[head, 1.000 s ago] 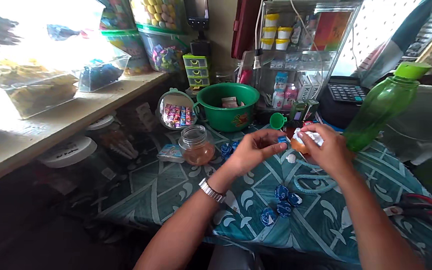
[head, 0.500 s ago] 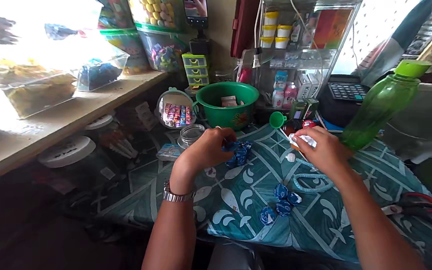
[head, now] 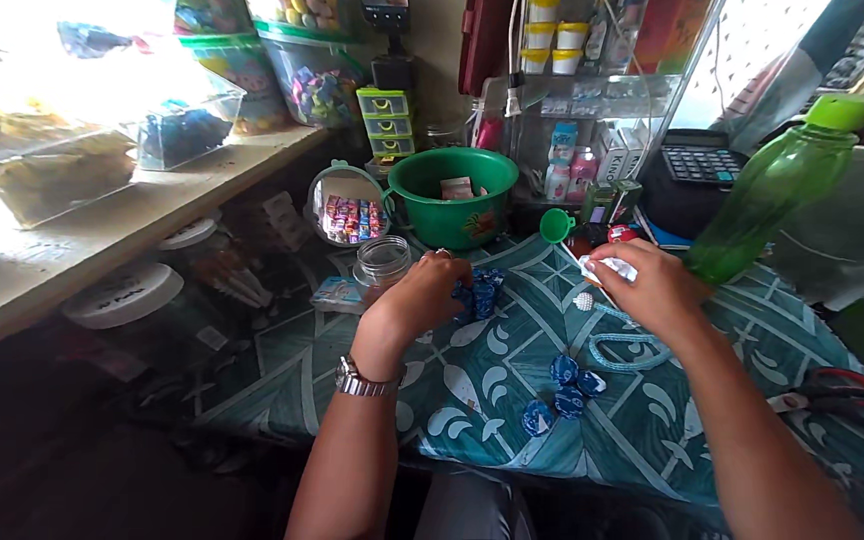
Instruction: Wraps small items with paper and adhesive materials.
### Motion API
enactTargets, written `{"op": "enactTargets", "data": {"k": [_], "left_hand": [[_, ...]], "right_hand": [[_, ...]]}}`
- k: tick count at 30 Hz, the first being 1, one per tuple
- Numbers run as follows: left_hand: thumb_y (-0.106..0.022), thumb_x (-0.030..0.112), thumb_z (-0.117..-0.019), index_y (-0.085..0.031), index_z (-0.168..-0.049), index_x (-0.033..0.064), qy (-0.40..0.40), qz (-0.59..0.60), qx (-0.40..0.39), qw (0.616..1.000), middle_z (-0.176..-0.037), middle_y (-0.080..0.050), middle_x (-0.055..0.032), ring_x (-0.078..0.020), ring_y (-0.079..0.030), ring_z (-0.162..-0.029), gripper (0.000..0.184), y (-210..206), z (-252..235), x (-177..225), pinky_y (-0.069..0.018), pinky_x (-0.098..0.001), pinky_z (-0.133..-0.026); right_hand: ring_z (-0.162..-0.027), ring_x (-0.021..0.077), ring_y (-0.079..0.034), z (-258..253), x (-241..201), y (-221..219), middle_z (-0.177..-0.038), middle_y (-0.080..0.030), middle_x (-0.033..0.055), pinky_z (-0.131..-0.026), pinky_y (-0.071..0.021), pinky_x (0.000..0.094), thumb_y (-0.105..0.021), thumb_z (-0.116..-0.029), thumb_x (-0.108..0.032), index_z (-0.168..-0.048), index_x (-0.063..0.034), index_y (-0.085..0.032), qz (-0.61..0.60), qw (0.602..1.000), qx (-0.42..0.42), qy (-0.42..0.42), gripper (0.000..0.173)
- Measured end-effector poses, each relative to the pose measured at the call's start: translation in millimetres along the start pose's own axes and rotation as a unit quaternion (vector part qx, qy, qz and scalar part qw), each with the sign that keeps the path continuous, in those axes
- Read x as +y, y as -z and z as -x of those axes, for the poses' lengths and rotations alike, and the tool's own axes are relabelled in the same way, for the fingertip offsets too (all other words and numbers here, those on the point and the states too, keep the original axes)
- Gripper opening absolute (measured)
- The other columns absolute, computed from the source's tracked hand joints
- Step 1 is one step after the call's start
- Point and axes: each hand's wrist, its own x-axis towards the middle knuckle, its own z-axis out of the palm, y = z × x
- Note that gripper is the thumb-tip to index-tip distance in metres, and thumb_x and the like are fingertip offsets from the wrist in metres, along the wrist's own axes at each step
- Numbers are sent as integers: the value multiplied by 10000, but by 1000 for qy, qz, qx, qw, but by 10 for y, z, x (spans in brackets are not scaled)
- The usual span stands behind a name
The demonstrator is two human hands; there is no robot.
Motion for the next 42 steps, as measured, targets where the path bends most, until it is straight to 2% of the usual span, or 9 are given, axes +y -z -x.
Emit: {"op": "enactTargets", "data": {"k": [6, 9, 13, 16, 22, 26, 32, 36, 42], "left_hand": [[-792, 112, -826, -784, -932, 111, -221, 59, 129, 965, -1094, -684, -111, -296, -617, -1104, 106, -136, -56, 92, -514, -491, -926], [-766, 114, -874, -771, -1174, 162, -301, 114, -62, 945, -1330, -631, -134, -321, -552, -1263, 304, -341, -86, 359, -455, -511, -1034], [-740, 17, -883, -617, -1407, 128, -291, 130, -204, 926, -1386, -601, -157, -420, -484, -1325, 550, -550, -141, 553, -377, -661, -1039], [-733, 21, -895, -608, -1405, 84, -277, 148, -206, 927, -1273, -679, -130, -390, -531, -1281, 529, -608, -177, 556, -349, -645, -1068], [-663, 63, -959, -568, -1369, -30, -218, 242, -102, 940, -1227, -657, -204, -259, -666, -1103, 431, -558, -214, 490, -541, -399, -973], [-742, 10, -895, -457, -1458, 47, -135, 327, 35, 935, -1138, -648, -130, -149, -706, -912, 632, -485, -247, 471, -614, -299, -797], [-778, 57, -881, -416, -1486, 2, -208, 319, 137, 914, -1093, -697, -116, -123, -708, -948, 707, -640, -283, 508, -601, -283, -843], [-784, 58, -878, -373, -1507, 25, -190, 346, 120, 911, -1084, -706, -94, -103, -713, -934, 752, -625, -281, 516, -601, -269, -842], [-781, 10, -862, -360, -1512, 23, -177, 365, 121, 906, -1082, -707, -95, -107, -718, -936, 774, -616, -286, 496, -604, -273, -854]], "right_hand": [[-936, 350, -684, -12, 45, 3, -1017, -695, 197, -807, -556, 544, -698, -976, -179, -1066, -20, -750, -8, 1000, 7, 5, 190], [-961, 352, -685, -17, 51, 4, -1038, -697, 193, -826, -556, 552, -699, -977, -177, -1068, -28, -751, -5, 1000, -5, -3, 182], [-1002, 342, -690, -20, 37, 0, -1080, -705, 183, -850, -555, 554, -703, -972, -162, -1051, -35, -758, 3, 1000, -18, -2, 159], [-1018, 343, -690, -16, 16, 5, -1099, -708, 180, -864, -552, 554, -704, -974, -165, -1058, -41, -762, 4, 1000, -25, -7, 161], [-954, 316, -689, -23, 15, 34, -1046, -703, 187, -831, -561, 507, -687, -983, -179, -1096, -26, -750, -35, 999, 19, 9, 200], [-922, 155, -667, -18, -67, 74, -1051, -706, 109, -813, -554, 331, -661, -992, -223, -1126, -56, -739, -117, 992, 46, 28, 228], [-901, 54, -653, 33, -189, -62, -1009, -681, 39, -762, -556, 190, -732, -918, -209, -1025, -97, -776, -177, 978, -4, 113, 161], [-890, 186, -673, 13, -115, -27, -996, -692, 126, -772, -565, 324, -735, -916, -131, -1004, -57, -780, -107, 990, 39, 89, 123], [-896, 70, -661, 43, -188, -92, -996, -689, 46, -767, -569, 218, -743, -909, -183, -989, -91, -778, -195, 976, -31, 91, 127]]}}
